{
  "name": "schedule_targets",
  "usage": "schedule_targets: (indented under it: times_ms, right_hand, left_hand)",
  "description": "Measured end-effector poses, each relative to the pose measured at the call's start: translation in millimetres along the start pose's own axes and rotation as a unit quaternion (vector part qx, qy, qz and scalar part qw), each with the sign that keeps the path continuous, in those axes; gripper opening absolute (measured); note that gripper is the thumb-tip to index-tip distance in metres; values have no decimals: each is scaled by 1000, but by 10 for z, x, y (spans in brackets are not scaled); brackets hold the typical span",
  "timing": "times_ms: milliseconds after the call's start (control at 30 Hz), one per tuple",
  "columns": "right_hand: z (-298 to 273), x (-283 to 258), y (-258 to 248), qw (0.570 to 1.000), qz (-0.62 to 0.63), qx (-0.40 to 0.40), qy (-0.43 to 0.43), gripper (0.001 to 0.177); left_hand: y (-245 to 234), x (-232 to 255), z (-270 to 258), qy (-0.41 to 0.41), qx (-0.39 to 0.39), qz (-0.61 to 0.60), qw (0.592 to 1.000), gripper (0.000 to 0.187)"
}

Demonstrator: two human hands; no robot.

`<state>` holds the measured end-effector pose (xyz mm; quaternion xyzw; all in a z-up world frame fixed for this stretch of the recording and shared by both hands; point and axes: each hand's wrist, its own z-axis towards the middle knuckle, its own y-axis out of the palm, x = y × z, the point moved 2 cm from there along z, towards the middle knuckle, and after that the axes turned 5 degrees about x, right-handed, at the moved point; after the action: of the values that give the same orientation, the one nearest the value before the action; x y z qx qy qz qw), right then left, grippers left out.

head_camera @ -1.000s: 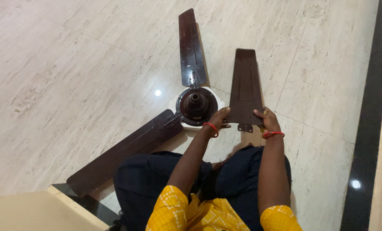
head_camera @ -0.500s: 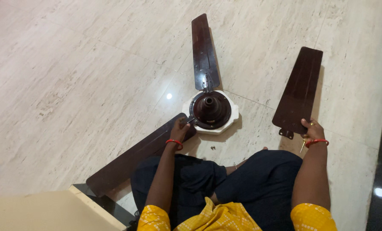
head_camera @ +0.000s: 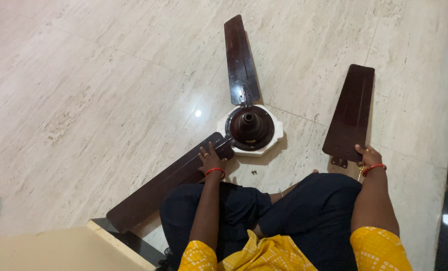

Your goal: The person uses a screwdriver to loosen and remove the screws holding the fan blades to the motor housing. They remove one blade and set it aside on the floor.

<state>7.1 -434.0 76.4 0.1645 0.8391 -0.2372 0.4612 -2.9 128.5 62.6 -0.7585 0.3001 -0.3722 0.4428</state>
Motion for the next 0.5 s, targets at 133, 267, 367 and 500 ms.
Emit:
schedule_targets:
  times_ms: [133,267,367,500]
  right_hand:
    - [38,90,-88,989,-101,103,14,56]
    - [86,116,-185,949,-292,112,23,40]
    - [20,142,-239,935,-330,118,60,38]
    - [-109,169,-278,945,-260,156,125,34]
  left_hand:
    - [-43,-22,-24,-28,-27,7,999,115]
    - [-32,14,-32,-48,-41,19,998,118]
    - [16,62,-8,-62,-54,50,995,118]
    - [192,38,70,-37,-34,88,995,115]
